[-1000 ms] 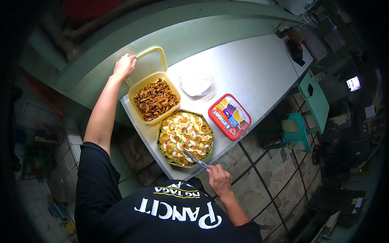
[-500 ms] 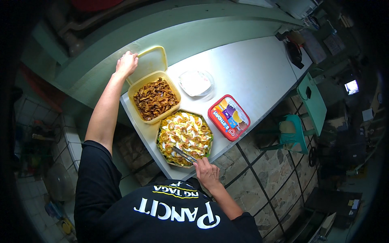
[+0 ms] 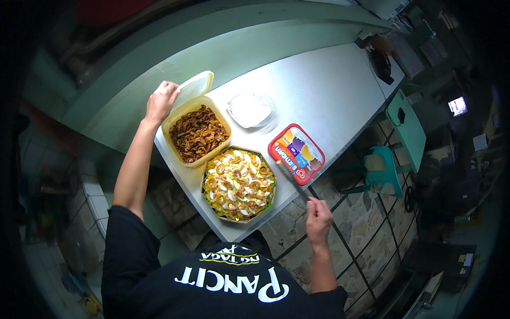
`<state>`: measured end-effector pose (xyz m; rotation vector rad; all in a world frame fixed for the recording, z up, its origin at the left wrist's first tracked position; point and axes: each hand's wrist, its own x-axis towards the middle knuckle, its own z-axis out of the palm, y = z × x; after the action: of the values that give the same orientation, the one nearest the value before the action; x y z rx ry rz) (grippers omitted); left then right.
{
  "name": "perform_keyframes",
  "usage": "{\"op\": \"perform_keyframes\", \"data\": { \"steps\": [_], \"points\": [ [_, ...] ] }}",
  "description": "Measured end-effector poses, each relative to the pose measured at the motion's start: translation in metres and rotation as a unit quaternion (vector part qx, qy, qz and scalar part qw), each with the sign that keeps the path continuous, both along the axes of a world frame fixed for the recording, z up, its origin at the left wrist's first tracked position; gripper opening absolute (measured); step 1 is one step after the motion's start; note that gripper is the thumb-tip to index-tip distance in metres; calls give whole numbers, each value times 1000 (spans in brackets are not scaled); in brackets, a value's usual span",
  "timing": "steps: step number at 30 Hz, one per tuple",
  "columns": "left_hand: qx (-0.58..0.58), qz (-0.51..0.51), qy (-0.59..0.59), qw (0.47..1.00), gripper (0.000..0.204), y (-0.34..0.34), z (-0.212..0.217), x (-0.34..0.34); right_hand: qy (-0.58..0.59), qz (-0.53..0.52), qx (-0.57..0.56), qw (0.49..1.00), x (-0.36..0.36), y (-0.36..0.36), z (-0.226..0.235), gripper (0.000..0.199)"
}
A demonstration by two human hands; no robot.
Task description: The person assembles a dish by layering noodles and sauce in a round container, then wraps it in plastic film and a branded cardboard cover. They secure the package with plastic ties and place it on a service counter.
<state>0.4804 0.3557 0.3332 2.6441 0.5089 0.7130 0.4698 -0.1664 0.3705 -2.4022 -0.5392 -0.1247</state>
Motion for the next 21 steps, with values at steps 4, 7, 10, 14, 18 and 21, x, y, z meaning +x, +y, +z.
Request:
{"op": "perform_keyframes", "data": {
  "steps": [4,7,10,14,18,21],
  "points": [
    [-16,-81,-54,995,10,-60,-8,-59,-9,-33,17,999,28,-18,-2,20],
    [36,-101,-3,994,18,-103,-33,-94,5,-22,62,998,44,-9,-8,20],
    [24,-94,28,995,21,-124,-60,-102,9,14,70,997,66,6,-9,20],
    [24,-53,45,997,23,-136,-81,-100,16,97,78,992,104,21,-10,21],
    [20,-21,59,998,23,-147,-82,-116,50,138,87,985,124,21,-17,21],
    [1,8,89,996,19,-152,-71,-120,68,156,78,982,138,13,-24,19]
  ]
}}
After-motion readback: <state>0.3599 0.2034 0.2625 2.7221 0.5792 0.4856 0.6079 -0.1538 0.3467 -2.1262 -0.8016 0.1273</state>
